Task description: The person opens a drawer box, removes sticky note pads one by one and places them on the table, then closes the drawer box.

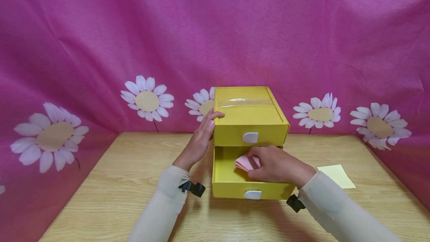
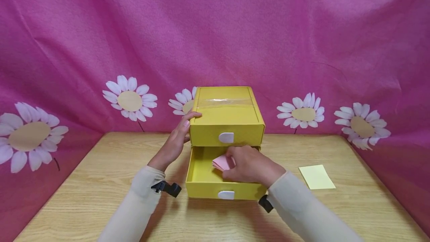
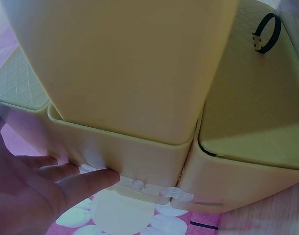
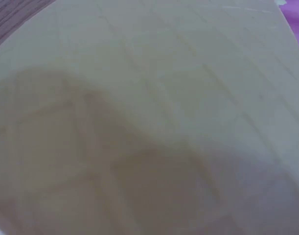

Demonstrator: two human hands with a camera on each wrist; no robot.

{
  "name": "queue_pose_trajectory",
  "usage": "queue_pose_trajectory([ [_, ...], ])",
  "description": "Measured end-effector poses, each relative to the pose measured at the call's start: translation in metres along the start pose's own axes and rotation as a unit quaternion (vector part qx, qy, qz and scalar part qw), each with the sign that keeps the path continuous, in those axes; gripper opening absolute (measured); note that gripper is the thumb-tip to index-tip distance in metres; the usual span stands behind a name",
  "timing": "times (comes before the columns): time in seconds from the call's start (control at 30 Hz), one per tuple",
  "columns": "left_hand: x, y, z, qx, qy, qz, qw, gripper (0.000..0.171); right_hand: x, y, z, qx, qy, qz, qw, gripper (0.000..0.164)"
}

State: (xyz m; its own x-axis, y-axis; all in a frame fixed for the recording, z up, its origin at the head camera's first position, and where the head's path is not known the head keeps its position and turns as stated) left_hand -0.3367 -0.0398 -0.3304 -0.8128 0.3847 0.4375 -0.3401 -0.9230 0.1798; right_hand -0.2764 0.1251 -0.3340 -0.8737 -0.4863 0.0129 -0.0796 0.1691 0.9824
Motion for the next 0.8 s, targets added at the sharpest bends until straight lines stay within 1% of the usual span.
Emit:
queue_pose_trajectory([
  [0.13,-0.001,0.001,0.0,0.002,0.001,0.001,1.0,0.041,-0.001,0.003,-0.001,0.001,0.009,0.01,1.0,0.021],
  [0.37,0.0,0.0,0.0,-0.003,0.001,-0.001,1.0,0.041,-0.004,0.006,-0.002,-0.001,0.024,0.014,1.0,0.03],
  [0.63,0.0,0.0,0.0,0.002,-0.002,-0.001,1.0,0.041,-0.007,0.012,-0.005,0.0,0.029,0.03,0.999,0.033],
  [0.8,0.0,0.0,0.001,0.01,-0.001,0.002,1.0,0.041,-0.01,0.015,-0.006,-0.003,0.023,0.032,0.999,0.035],
])
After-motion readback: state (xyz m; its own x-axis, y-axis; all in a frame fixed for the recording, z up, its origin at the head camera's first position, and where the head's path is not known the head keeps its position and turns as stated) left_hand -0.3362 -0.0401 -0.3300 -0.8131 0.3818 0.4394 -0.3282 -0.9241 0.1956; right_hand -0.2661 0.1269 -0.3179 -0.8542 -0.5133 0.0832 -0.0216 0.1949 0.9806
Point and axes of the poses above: each hand's wrist, its own x-axis towards the middle knuckle, its own y-axis out of the back of the hand, z = x × y, the point moved 8 cm from there along x, towards the middle knuckle, and after that the axes turned 9 degrees about -x, right-handed, at the moved point
